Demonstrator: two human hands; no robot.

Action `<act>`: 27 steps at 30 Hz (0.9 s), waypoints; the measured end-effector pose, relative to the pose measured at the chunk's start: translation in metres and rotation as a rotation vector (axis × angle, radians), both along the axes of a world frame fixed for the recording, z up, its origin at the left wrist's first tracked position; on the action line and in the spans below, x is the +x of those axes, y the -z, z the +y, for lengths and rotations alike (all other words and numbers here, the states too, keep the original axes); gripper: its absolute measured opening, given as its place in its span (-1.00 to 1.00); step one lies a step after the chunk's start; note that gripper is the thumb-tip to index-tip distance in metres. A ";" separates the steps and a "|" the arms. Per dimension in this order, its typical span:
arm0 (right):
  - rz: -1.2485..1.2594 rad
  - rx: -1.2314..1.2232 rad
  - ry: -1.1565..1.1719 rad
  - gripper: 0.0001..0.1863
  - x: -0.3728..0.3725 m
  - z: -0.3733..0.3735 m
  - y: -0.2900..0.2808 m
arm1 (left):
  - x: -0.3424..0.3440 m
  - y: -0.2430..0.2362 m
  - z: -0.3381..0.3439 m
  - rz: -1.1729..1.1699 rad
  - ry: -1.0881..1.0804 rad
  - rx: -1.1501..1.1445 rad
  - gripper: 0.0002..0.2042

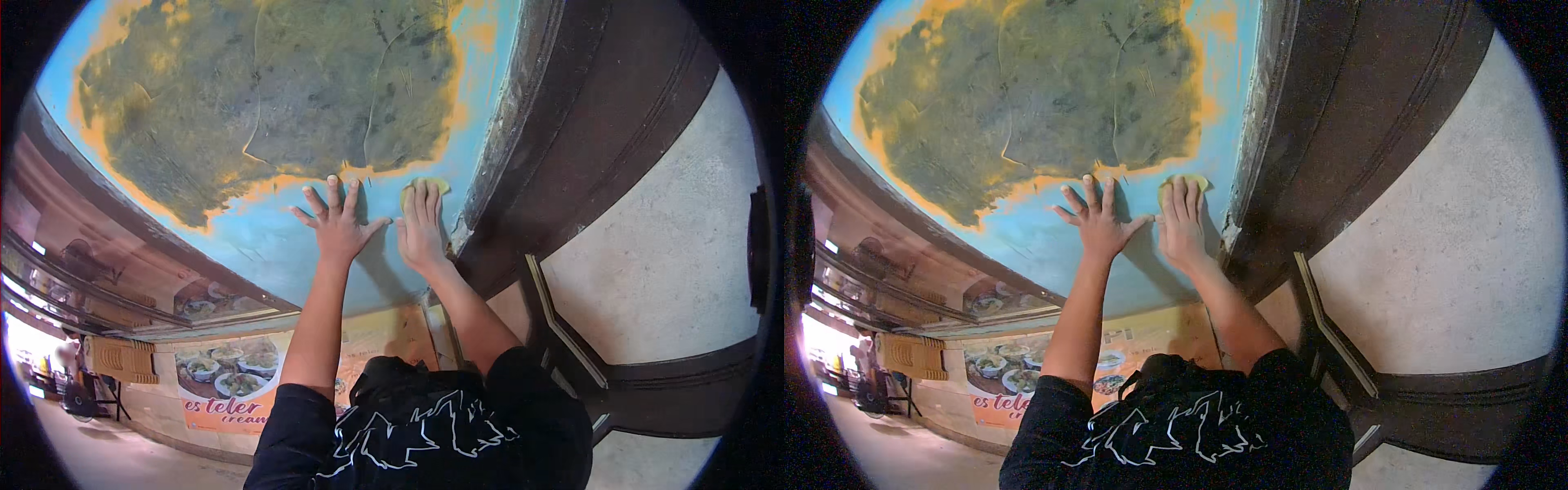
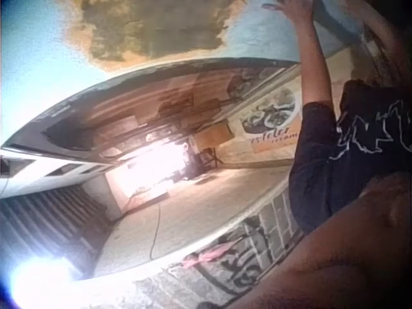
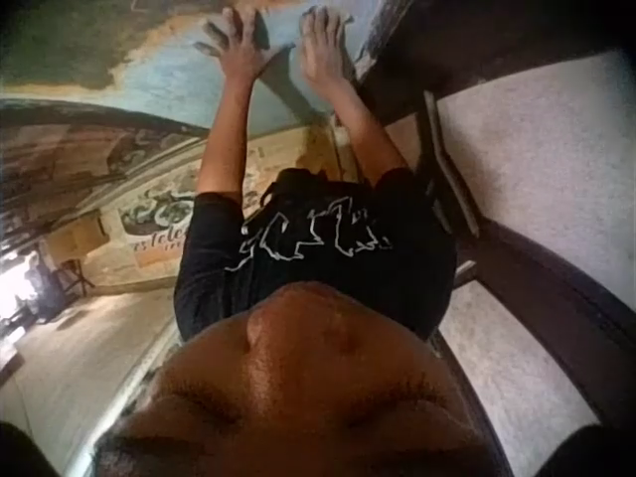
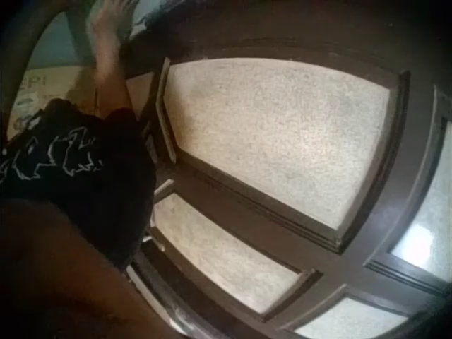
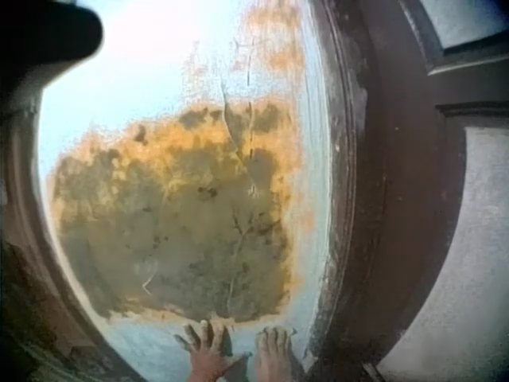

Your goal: The recorder is sanding a blue-painted surface with a yellow piece of sandpaper.

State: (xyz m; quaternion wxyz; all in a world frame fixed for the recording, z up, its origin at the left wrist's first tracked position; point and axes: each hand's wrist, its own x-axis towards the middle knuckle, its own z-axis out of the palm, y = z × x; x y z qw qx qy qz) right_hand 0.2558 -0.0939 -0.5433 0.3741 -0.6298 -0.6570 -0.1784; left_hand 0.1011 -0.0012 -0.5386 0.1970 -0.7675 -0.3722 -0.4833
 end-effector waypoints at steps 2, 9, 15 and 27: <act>-0.005 -0.056 -0.053 -0.35 -0.006 0.005 -0.028 | -0.004 0.005 0.001 0.011 -0.015 -0.001 0.04; 0.060 0.026 0.087 -0.38 0.012 0.002 -0.012 | 0.000 0.003 0.001 -0.008 0.006 -0.005 0.02; 0.007 -0.009 0.044 -0.35 -0.017 0.018 -0.018 | -0.005 0.004 0.003 0.011 -0.036 0.027 0.06; 0.057 -0.033 0.006 -0.35 -0.019 0.009 -0.005 | 0.000 0.004 0.000 0.017 -0.022 -0.002 0.04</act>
